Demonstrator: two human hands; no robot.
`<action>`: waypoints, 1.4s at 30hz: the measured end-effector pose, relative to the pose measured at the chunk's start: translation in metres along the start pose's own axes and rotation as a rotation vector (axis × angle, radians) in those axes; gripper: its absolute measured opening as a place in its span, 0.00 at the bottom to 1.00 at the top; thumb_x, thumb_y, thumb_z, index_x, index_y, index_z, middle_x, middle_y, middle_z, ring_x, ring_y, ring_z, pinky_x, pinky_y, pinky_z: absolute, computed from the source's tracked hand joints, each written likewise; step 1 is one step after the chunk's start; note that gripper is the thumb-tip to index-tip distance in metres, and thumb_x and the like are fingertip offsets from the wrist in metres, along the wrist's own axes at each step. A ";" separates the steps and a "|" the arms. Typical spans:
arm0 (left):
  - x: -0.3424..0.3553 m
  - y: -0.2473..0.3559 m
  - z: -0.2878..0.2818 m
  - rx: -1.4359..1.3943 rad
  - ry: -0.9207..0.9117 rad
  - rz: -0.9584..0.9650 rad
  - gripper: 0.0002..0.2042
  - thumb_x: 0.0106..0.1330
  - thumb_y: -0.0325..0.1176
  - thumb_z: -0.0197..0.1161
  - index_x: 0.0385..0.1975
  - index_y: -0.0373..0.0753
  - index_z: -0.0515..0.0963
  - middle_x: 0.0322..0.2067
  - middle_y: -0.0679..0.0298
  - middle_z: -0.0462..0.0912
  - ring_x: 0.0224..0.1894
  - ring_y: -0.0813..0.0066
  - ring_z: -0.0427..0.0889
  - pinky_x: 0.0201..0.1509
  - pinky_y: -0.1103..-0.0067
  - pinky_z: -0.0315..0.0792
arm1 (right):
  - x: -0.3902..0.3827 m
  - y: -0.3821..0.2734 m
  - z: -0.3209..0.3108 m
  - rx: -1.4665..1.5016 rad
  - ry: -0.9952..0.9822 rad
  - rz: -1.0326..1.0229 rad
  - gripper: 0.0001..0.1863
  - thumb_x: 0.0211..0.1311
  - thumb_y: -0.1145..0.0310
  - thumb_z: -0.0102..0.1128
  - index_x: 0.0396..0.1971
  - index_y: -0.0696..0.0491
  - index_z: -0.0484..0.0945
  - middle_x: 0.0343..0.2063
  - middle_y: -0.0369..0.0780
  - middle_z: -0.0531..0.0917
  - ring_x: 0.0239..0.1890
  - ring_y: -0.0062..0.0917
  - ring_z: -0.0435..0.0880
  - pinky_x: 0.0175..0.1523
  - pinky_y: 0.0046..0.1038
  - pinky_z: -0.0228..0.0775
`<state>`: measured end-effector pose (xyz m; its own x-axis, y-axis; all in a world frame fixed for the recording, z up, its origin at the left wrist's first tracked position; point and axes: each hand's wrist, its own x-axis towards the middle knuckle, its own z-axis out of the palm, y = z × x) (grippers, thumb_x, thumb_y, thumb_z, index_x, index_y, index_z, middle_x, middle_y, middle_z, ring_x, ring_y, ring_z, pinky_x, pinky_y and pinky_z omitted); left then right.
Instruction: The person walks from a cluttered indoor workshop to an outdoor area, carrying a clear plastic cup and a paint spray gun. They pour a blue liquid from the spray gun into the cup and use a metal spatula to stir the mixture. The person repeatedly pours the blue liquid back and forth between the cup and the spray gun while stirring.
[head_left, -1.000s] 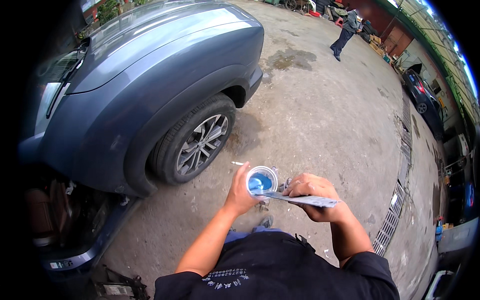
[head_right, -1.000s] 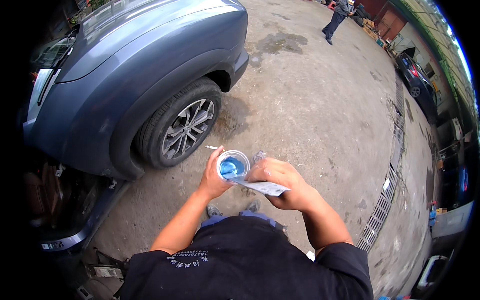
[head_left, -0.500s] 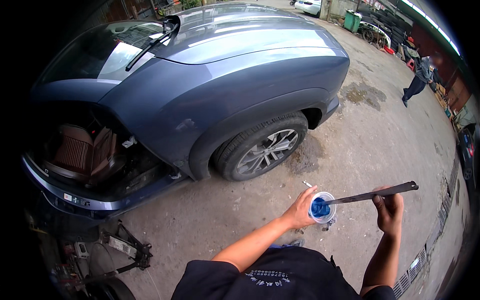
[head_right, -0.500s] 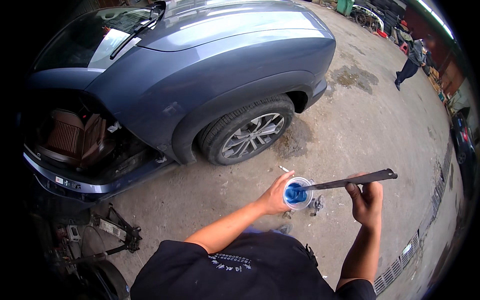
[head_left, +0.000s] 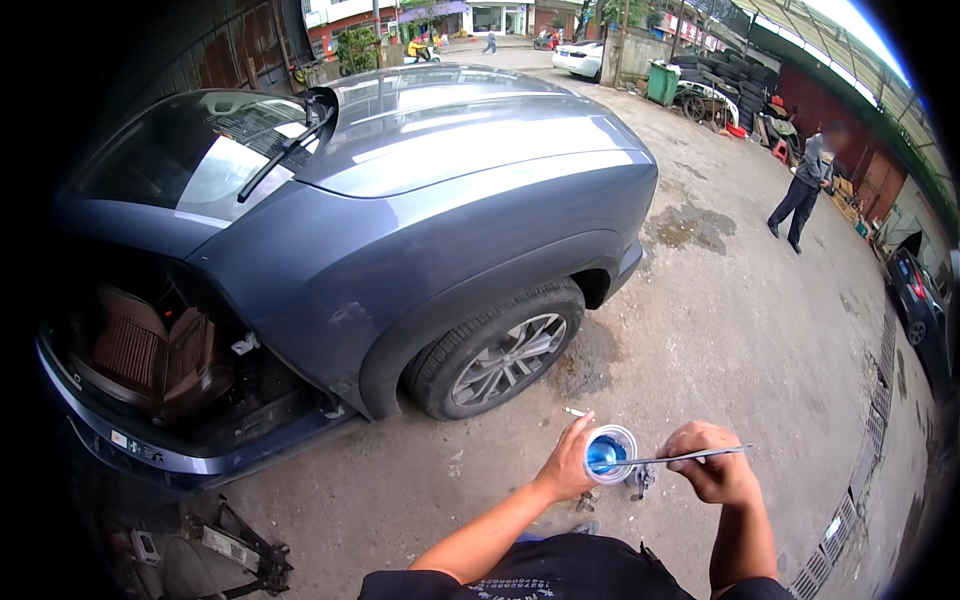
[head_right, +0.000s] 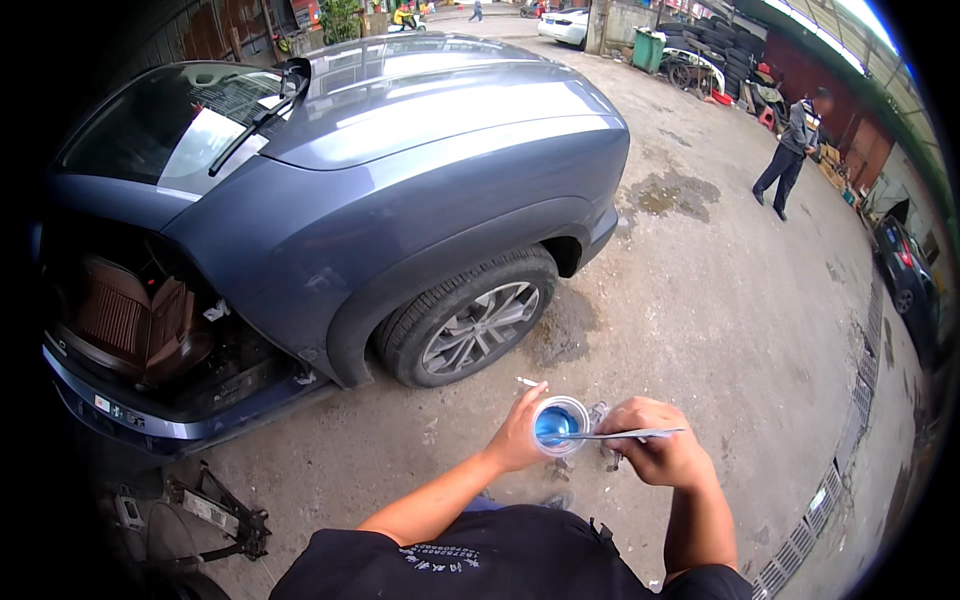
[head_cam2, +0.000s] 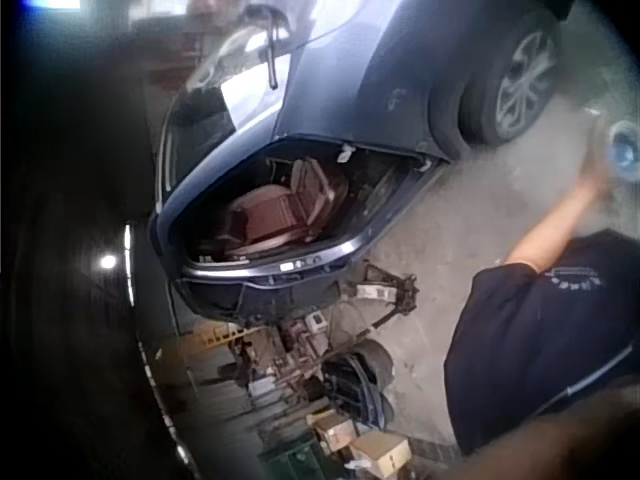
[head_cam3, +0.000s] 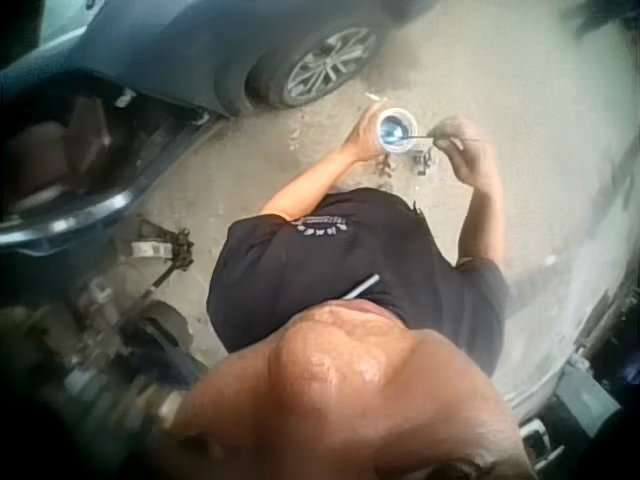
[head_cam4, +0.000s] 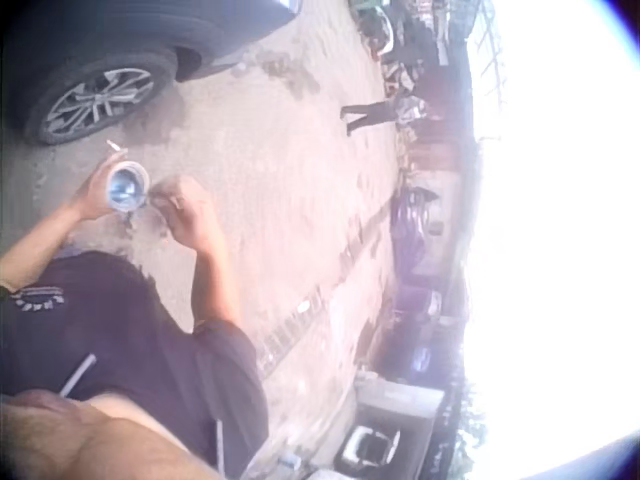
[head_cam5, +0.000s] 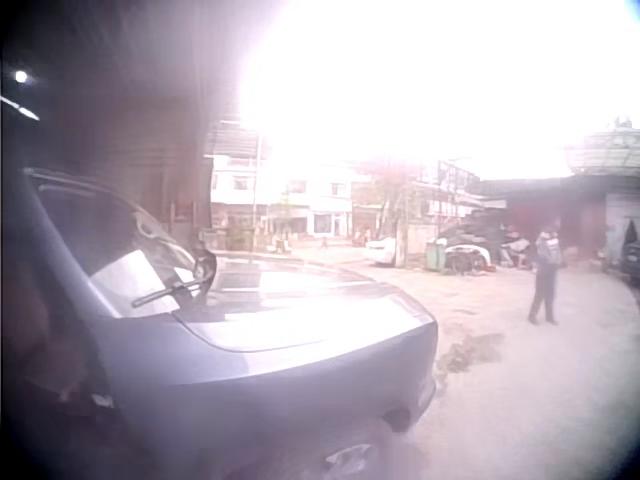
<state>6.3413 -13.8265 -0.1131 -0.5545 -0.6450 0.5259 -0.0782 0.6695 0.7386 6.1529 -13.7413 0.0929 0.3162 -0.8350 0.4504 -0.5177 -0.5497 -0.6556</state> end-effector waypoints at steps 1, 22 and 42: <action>0.000 -0.001 -0.003 0.024 -0.019 0.011 0.39 0.42 0.39 0.79 0.55 0.36 0.67 0.60 0.46 0.64 0.65 0.48 0.63 0.67 0.62 0.59 | -0.011 0.003 -0.009 0.051 0.133 0.067 0.06 0.55 0.78 0.63 0.32 0.57 0.77 0.27 0.41 0.83 0.30 0.32 0.83 0.39 0.30 0.74; 0.011 0.017 0.014 -0.071 -0.219 -0.086 0.36 0.46 0.41 0.74 0.57 0.38 0.69 0.62 0.52 0.64 0.70 0.52 0.53 0.72 0.63 0.53 | -0.041 0.006 -0.043 0.108 0.274 0.329 0.05 0.60 0.75 0.63 0.33 0.58 0.77 0.30 0.38 0.81 0.33 0.26 0.80 0.42 0.29 0.72; 0.014 0.027 0.027 -0.063 -0.202 0.027 0.34 0.47 0.38 0.76 0.54 0.36 0.70 0.53 0.55 0.74 0.67 0.53 0.59 0.73 0.63 0.50 | -0.039 0.009 -0.040 -0.047 0.227 0.288 0.13 0.57 0.69 0.68 0.40 0.56 0.77 0.39 0.39 0.79 0.40 0.27 0.78 0.43 0.27 0.71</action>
<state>6.3086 -13.8076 -0.0972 -0.7109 -0.5359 0.4555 -0.0127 0.6573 0.7535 6.1043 -13.7131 0.0932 -0.0290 -0.9254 0.3779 -0.5974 -0.2870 -0.7488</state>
